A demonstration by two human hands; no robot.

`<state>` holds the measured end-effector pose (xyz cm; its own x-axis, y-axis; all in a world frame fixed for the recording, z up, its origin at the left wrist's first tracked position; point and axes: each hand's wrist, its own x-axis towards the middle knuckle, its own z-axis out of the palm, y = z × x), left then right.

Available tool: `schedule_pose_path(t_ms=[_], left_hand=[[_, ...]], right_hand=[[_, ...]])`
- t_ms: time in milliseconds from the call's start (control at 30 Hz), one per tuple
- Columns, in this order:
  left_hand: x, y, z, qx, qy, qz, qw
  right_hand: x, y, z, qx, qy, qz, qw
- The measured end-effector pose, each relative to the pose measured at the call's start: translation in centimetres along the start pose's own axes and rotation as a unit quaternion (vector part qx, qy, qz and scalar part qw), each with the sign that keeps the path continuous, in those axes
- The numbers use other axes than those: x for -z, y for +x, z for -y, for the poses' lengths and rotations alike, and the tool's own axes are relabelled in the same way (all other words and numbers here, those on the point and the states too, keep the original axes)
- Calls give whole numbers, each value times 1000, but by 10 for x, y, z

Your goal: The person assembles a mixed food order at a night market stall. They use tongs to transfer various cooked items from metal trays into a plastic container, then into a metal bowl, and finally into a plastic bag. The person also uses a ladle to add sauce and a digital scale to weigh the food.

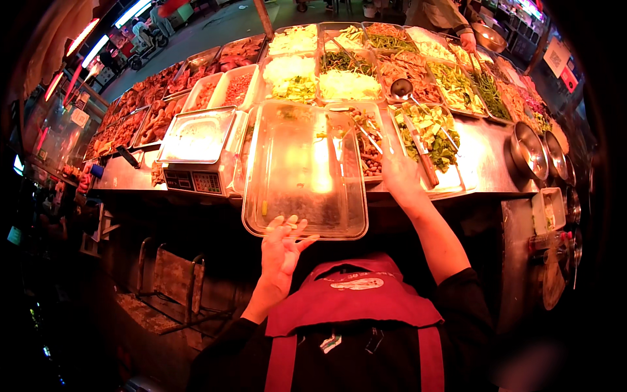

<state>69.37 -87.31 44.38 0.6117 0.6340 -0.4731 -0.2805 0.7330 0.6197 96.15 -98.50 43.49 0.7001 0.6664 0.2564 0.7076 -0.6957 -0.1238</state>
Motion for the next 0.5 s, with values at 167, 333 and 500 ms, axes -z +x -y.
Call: schedule_pose_path(t_ms=[167,333,500], left_hand=[[10,4,-4,-17,-4,-3,1000],[10,3,-6,-20,-17,2,1000],[1,-9,-6,-23,-12,0,1000]], right_hand=[[16,10,-4,-57,120,57,989],[59,-10,35,96,0,62,993],[36,-6,62,27,-34,68,997]])
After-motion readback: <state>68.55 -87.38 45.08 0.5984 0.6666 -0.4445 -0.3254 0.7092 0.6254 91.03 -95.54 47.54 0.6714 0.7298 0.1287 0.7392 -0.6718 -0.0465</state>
